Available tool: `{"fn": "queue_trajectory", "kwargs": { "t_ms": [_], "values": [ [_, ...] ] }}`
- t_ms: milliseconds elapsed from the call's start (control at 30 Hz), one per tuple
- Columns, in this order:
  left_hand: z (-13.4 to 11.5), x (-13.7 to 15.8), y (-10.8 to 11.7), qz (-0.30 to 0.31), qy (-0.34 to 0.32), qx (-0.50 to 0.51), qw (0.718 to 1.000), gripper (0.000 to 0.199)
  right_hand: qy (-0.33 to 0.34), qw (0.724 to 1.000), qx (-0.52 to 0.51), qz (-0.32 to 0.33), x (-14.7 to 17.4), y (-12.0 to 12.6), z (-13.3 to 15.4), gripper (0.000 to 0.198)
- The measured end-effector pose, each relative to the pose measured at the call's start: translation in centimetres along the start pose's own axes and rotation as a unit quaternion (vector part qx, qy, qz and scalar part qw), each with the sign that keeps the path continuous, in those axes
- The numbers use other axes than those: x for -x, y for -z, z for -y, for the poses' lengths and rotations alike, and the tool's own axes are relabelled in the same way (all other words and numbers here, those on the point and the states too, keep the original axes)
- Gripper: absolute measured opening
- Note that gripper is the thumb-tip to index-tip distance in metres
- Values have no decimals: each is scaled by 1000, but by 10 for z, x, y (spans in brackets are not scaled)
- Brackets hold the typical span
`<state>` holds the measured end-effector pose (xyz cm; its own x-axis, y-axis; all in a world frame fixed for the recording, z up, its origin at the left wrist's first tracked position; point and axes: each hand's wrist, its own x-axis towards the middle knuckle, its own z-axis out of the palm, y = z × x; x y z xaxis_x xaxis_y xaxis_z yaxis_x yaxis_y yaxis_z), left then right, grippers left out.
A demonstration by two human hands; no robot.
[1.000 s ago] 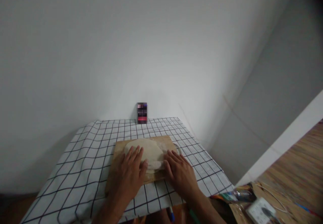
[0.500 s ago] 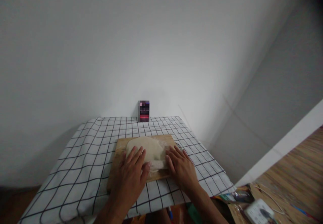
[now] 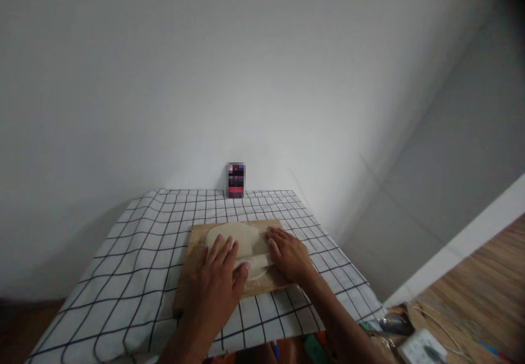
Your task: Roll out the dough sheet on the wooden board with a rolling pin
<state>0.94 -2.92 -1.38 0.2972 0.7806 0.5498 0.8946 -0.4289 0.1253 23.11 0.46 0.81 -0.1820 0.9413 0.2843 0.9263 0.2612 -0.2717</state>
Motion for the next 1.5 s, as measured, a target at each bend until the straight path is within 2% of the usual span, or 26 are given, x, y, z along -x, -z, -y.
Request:
{"fn": "queue_trajectory", "kwargs": {
  "t_ms": [200, 300, 367, 500, 633, 733, 933, 1100, 1267, 1500],
  "values": [
    [-1, 30, -2, -79, -56, -42, 994, 61, -5, 996, -2, -89, 72, -16, 6, 46],
    [4, 39, -3, -103, -90, -64, 988, 63, -19, 994, 4, -111, 87, -25, 8, 47],
    [8, 39, -3, -106, -102, -71, 987, 61, -26, 995, 9, -98, 85, -26, 8, 46],
    [12, 26, -3, -64, -84, -71, 992, 54, -37, 998, 22, -56, 63, -21, 6, 43],
    [9, 2, -2, 14, -33, -49, 998, 48, -38, 998, 29, -39, 28, -12, 4, 42],
    [6, -19, -1, 47, 9, -38, 998, 46, -32, 999, 1, -22, 0, -5, 1, 44],
    [10, -55, 1, 68, 54, -62, 994, 46, -49, 998, 0, 29, -48, -4, -7, 43],
    [14, -66, -4, 69, 74, -79, 992, 46, -44, 998, 12, 36, -61, -8, -11, 42],
    [12, -53, -10, 39, 46, -80, 995, 45, -28, 999, 22, 19, -38, -7, -6, 43],
    [15, -4, -16, -38, -30, -51, 998, 47, -40, 999, 19, -16, 28, -7, 11, 43]
  ]
}}
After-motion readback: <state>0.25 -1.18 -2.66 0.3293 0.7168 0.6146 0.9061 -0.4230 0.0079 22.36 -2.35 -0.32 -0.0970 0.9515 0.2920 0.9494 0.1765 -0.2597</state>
